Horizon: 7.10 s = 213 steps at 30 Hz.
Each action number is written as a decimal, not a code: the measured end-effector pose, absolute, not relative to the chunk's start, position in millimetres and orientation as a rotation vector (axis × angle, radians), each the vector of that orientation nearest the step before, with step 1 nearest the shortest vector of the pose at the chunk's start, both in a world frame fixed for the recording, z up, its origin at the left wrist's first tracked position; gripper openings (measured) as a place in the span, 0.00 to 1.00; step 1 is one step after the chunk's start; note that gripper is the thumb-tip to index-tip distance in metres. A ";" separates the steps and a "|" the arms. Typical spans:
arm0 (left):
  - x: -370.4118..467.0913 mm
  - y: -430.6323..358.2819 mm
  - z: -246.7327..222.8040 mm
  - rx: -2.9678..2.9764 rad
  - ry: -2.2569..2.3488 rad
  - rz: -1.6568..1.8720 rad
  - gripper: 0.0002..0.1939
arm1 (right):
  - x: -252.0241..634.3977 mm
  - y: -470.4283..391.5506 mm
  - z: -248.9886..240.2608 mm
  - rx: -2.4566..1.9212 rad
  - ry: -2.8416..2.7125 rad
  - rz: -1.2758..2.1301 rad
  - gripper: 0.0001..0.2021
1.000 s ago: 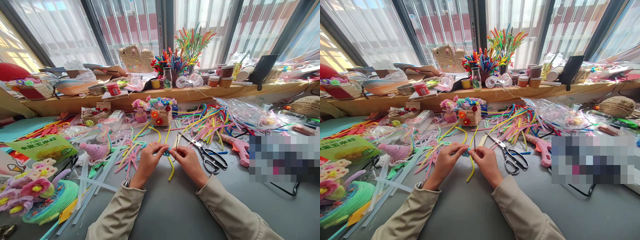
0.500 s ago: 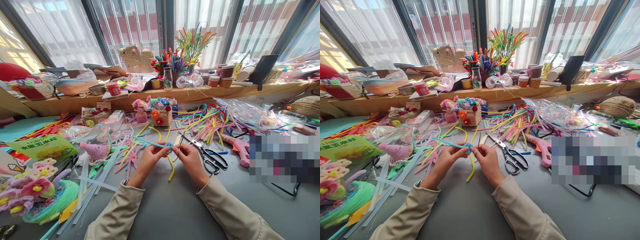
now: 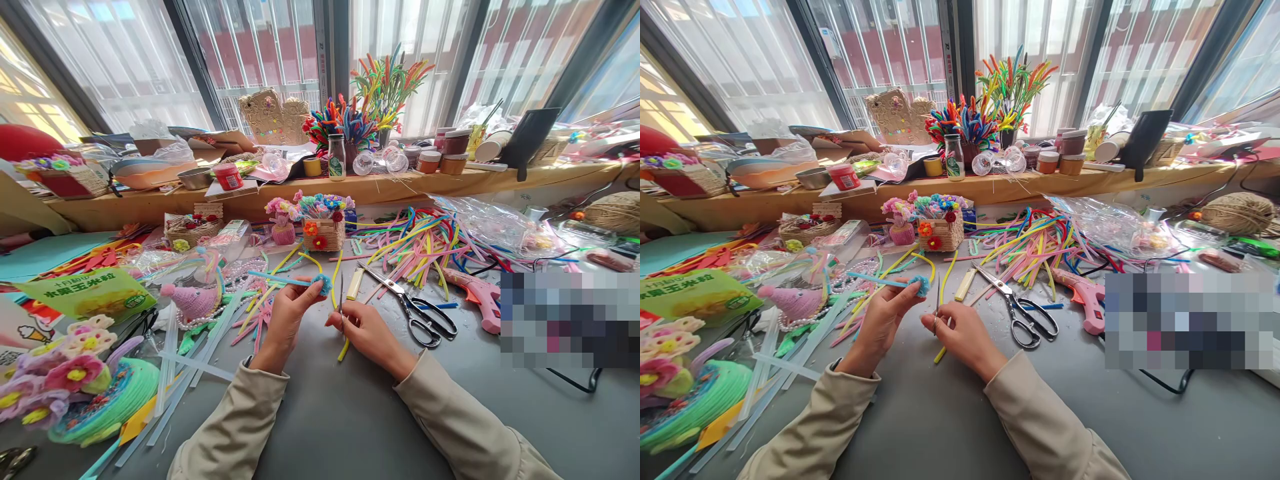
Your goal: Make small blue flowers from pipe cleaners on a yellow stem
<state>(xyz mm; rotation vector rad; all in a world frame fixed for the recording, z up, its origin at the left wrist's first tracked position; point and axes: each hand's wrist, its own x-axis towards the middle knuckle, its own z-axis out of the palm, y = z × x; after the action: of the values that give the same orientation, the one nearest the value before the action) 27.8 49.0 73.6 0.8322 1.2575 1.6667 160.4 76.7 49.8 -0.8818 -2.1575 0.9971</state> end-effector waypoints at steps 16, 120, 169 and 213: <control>31.8 46.5 77.7 0.892 1.249 1.671 0.08 | 159.4 73.9 45.8 -0.907 -2.275 0.962 0.19; 29.1 46.6 74.1 0.816 1.215 1.658 0.12 | 159.0 75.2 44.7 -0.866 -2.360 0.815 0.20; 25.5 48.2 71.0 0.699 1.113 1.670 0.07 | 158.7 78.7 39.5 -0.967 -2.267 0.706 0.22; 33.0 48.6 70.5 0.458 0.964 1.574 0.07 | 155.7 79.1 39.3 -0.970 -2.243 0.787 0.19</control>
<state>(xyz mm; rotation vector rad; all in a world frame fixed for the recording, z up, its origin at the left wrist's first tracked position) 33.0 48.6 70.5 0.4581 0.9635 1.5744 155.7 79.1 39.3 -0.9702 -2.2430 0.7870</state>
